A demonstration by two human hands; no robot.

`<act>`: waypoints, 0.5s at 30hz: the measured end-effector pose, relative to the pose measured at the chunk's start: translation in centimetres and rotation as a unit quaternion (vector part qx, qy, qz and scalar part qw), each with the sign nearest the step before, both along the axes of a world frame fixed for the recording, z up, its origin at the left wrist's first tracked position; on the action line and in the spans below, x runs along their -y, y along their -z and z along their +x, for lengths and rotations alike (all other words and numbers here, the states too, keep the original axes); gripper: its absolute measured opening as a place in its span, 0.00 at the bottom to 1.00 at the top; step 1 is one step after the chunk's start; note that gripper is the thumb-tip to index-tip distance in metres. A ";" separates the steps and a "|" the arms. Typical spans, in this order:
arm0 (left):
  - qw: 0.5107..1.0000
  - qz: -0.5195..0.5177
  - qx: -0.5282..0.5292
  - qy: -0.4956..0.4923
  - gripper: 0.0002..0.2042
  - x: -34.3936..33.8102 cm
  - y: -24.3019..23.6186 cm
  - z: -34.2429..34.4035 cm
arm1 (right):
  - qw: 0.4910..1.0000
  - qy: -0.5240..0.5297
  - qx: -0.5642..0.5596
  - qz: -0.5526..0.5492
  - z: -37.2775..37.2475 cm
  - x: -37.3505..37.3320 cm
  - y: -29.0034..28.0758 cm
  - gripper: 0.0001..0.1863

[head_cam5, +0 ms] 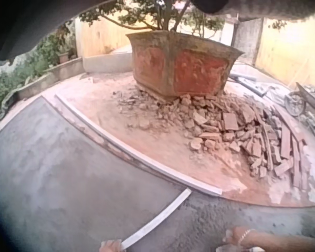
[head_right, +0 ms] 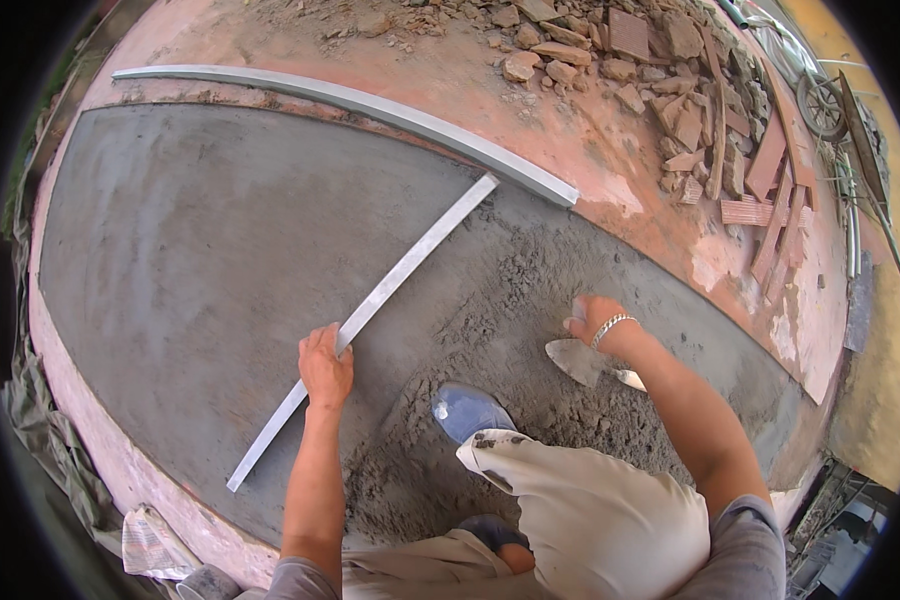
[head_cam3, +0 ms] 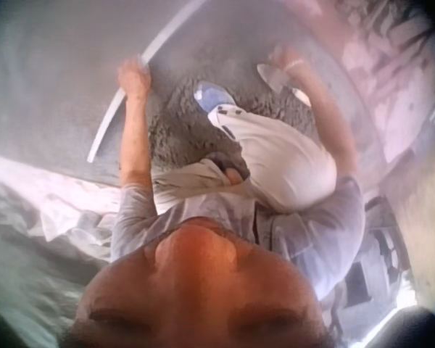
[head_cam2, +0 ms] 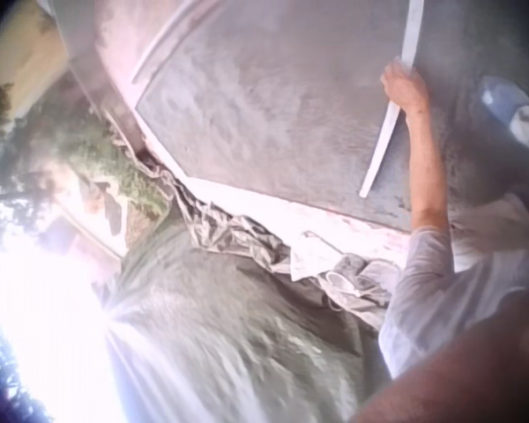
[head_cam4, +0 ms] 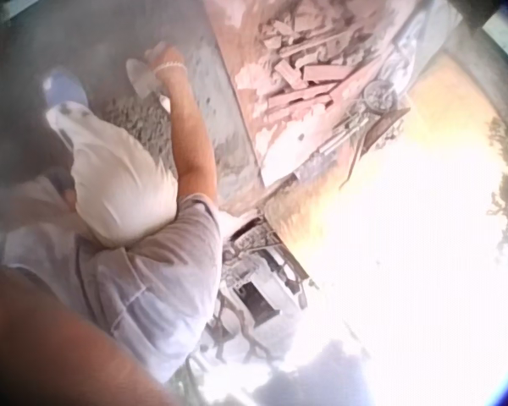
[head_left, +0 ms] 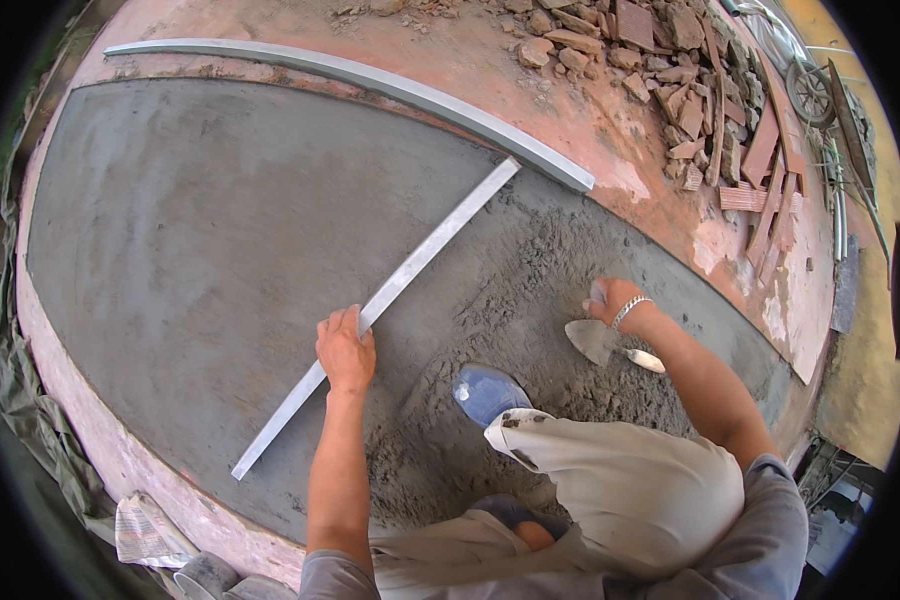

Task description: The person uses a long straightedge to level and smooth wet concrete on a curved floor section. They repeatedly drag the straightedge across the surface and use a trowel to fill low spots and refine the finish.

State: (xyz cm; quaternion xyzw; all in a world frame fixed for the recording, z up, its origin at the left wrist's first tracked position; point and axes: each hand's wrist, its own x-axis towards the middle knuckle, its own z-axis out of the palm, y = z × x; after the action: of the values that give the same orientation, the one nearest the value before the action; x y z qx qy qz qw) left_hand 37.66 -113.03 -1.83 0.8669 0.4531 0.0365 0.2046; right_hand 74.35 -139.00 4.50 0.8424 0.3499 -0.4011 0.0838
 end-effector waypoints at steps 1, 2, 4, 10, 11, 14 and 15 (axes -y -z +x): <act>1.000 -0.005 0.006 0.008 0.24 0.7 -0.1 0.5 | 1.000 0.000 -0.001 0.005 0.0 0.1 0.0 0.20; 1.000 -0.009 0.009 0.015 0.24 1.5 -0.1 1.1 | 1.000 -0.001 0.003 0.002 0.0 0.1 -0.1 0.20; 0.999 -0.017 0.018 0.037 0.24 2.6 -0.2 2.0 | 1.000 0.009 -0.005 0.004 -0.1 0.1 -0.1 0.20; 0.995 -0.028 0.026 0.094 0.23 6.3 -0.2 4.0 | 0.999 0.018 0.004 0.034 -0.3 0.0 -0.4 0.19; 0.994 -0.033 0.028 0.100 0.23 7.2 -0.2 4.3 | 0.999 0.022 0.004 0.026 -0.3 -0.2 -0.5 0.19; 0.991 -0.053 0.027 0.117 0.18 10.4 -0.5 5.2 | 0.999 0.008 0.009 0.035 -0.5 -1.1 -0.8 0.20; 0.991 -0.060 0.014 0.122 0.17 11.1 -0.6 5.5 | 0.999 0.006 0.008 0.048 -0.7 -1.6 -0.9 0.19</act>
State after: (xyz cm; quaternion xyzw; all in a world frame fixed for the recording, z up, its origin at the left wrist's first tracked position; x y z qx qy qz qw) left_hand 43.20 -124.14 -1.20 0.9012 0.3426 -0.0037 0.2655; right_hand 73.63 -137.44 5.39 0.8506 0.3633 -0.3775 0.0440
